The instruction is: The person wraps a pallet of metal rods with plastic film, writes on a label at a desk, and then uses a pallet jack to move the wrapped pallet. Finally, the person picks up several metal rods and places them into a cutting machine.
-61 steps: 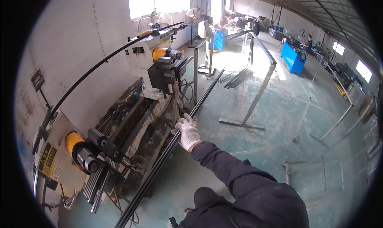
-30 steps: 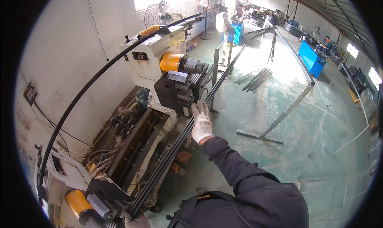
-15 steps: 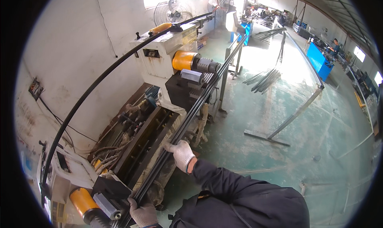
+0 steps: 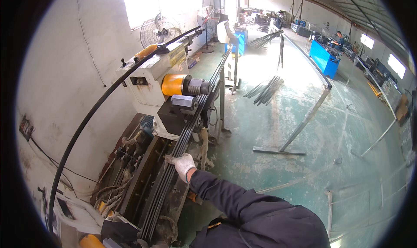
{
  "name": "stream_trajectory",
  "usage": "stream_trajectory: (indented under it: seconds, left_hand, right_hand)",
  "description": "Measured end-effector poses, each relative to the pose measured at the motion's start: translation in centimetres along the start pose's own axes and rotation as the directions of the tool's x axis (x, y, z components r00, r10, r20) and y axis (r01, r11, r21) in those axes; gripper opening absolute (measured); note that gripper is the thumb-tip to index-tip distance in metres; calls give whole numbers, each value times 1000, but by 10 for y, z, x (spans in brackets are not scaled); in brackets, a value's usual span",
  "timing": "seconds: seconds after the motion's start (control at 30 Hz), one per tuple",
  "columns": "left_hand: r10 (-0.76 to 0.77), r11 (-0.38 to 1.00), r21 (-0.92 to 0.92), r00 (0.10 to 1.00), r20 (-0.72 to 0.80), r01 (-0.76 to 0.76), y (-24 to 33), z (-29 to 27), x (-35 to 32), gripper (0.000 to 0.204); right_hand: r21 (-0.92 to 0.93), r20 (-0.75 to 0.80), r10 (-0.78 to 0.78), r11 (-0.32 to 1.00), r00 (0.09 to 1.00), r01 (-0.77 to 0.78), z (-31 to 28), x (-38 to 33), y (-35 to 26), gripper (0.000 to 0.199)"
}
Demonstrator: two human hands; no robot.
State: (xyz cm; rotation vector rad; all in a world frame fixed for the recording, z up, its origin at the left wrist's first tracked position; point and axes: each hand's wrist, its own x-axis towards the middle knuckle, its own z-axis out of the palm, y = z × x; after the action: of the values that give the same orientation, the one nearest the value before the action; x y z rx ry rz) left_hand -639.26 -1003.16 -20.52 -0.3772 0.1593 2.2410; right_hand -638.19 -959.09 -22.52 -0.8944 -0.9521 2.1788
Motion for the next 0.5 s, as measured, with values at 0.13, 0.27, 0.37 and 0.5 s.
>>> stream_trajectory:
  seconds: [0.13,0.27,0.37,0.5]
  left_hand:
    - [-43,981,186,995,-89,58,11,-23,30,58]
    - [21,925,379,992,-128,29,-11,-29,59,60]
    - [255,926,302,966,-53,-228,-34,-23,79,53]
    - [210,936,301,975,-67,-181,-42,-19,88,56]
  right_hand:
    - [-12,-81,25,1000,996,-26,-5,1,-22,72]
    - [-51,-68,11,999,998,-14,-3,-2,-23,54]
    - [76,27,-3,997,1000,1,2,-6,-8,21]
    - [104,61,-63,993,996,56,5,-2,8,18]
